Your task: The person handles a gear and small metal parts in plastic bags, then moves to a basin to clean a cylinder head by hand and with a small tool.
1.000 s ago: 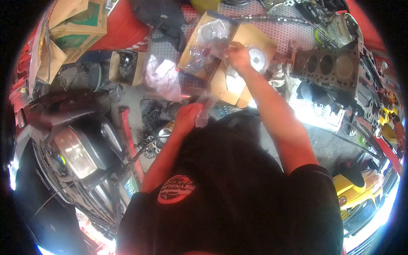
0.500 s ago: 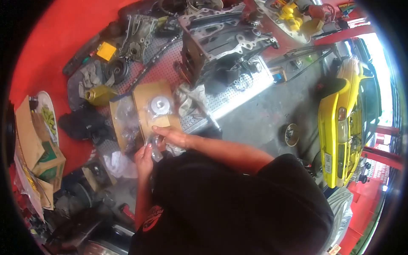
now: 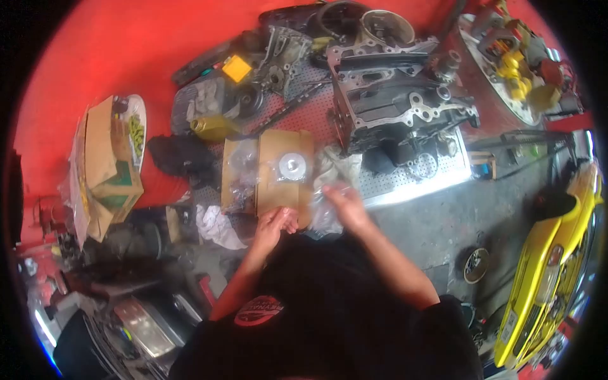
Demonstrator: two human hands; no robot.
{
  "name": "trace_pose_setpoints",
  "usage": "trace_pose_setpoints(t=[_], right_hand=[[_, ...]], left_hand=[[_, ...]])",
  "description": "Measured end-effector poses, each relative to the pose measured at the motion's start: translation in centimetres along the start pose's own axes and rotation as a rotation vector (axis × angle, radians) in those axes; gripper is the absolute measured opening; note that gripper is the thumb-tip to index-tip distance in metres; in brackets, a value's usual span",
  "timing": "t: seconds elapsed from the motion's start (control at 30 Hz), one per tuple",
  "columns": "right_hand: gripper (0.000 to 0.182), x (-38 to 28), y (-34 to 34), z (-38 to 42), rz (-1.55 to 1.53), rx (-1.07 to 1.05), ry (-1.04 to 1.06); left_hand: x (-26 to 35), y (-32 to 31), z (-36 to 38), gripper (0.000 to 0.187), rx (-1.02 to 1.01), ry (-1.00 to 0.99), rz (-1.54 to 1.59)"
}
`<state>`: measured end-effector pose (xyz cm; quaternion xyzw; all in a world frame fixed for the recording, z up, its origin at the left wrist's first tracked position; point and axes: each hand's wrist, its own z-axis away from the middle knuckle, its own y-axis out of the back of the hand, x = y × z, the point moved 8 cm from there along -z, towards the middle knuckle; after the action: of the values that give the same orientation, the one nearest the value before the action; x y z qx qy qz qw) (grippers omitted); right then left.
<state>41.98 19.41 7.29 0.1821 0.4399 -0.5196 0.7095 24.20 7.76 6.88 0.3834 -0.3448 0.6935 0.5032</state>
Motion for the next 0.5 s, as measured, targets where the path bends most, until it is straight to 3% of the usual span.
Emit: trace_pose_setpoints(t=[0.13,0.27,0.37,0.4,0.47,0.5], right_hand=[[0.036,-1.7,3.4,0.2,-0.185,-0.038,0.001],[0.033,2.9,2.9,1.2,-0.342,0.078,-0.166],[0.032,4.3,-0.6,3.1,-0.282,0.199,-0.225],[0.032,4.3,-2.7,3.8,-0.341,0.153,-0.259],[0.034,5.3,-6.0,4.9,-0.283,0.201,-0.307],[0.036,5.5,-7.8,5.1,-0.256,0.221,-0.324]], left_hand=[[-1.4,-0.9,-0.6,0.038,0.117,0.076,0.128],[-1.8,-0.4,-1.2,0.029,0.032,0.041,-0.015],[-0.1,4.9,-1.8,0.026,0.266,-0.332,-0.661],[-0.7,7.7,-2.2,0.028,0.298,-0.309,-0.672],[-1.6,13.9,-3.5,0.047,0.485,-0.262,-1.140],[-2.3,16.8,-4.5,0.055,0.497,-0.216,-1.169]])
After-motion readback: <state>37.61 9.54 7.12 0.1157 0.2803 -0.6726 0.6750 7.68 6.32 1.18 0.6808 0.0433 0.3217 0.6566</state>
